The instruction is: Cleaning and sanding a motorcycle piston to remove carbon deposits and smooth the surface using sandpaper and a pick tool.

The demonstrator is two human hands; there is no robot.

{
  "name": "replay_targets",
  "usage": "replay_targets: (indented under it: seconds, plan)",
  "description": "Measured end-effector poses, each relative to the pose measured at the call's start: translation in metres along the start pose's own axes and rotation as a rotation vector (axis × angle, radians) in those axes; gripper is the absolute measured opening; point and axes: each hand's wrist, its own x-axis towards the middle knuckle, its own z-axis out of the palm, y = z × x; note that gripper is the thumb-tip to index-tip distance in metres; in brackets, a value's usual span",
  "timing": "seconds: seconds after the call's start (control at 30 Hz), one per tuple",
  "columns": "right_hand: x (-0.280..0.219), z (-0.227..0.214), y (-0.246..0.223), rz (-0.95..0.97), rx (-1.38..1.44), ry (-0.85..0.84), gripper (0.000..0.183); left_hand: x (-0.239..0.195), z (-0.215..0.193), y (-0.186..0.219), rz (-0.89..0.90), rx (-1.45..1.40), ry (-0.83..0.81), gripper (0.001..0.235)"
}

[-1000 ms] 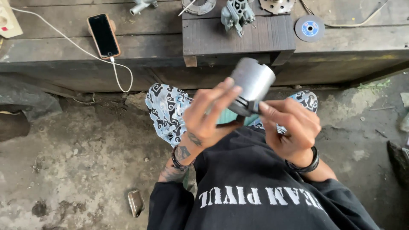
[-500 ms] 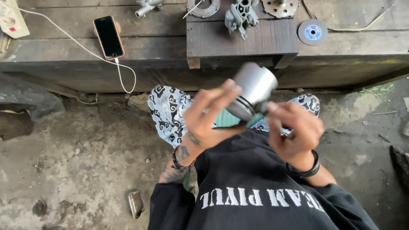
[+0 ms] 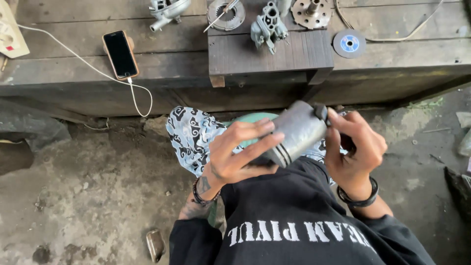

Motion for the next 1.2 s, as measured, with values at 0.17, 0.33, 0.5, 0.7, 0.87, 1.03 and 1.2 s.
replay_targets:
  seconds: [0.17,0.33,0.5,0.7,0.87,1.03,1.2]
  plan:
    - [-0.011,-0.009,0.012,0.206,0.06,0.037,0.031,0.003,0.013,0.007,-0.103,0.026,0.173,0.06]
    - [-0.006,-0.004,0.004,0.089,0.127,0.046,0.03,0.016,0.009,0.007,-0.186,-0.002,0.301,0.064]
    - [-0.021,0.027,-0.013,0.03,0.291,-0.039,0.017,0.008,0.0,-0.003,-0.299,0.129,0.444,0.075]
    - [-0.009,0.023,-0.003,0.005,0.324,-0.001,0.016,0.005,0.001,0.001,-0.278,0.156,0.512,0.07]
    - [-0.048,0.028,0.028,-0.165,-0.003,0.231,0.027,0.01,0.016,0.006,-0.238,0.058,0.556,0.055]
    - [-0.03,0.028,0.005,-0.076,0.201,0.098,0.019,-0.003,0.02,0.0,-0.174,0.047,0.555,0.057]
    - [-0.052,0.039,0.003,-0.062,0.031,0.146,0.02,0.006,0.02,-0.003,-0.158,0.087,0.596,0.056]
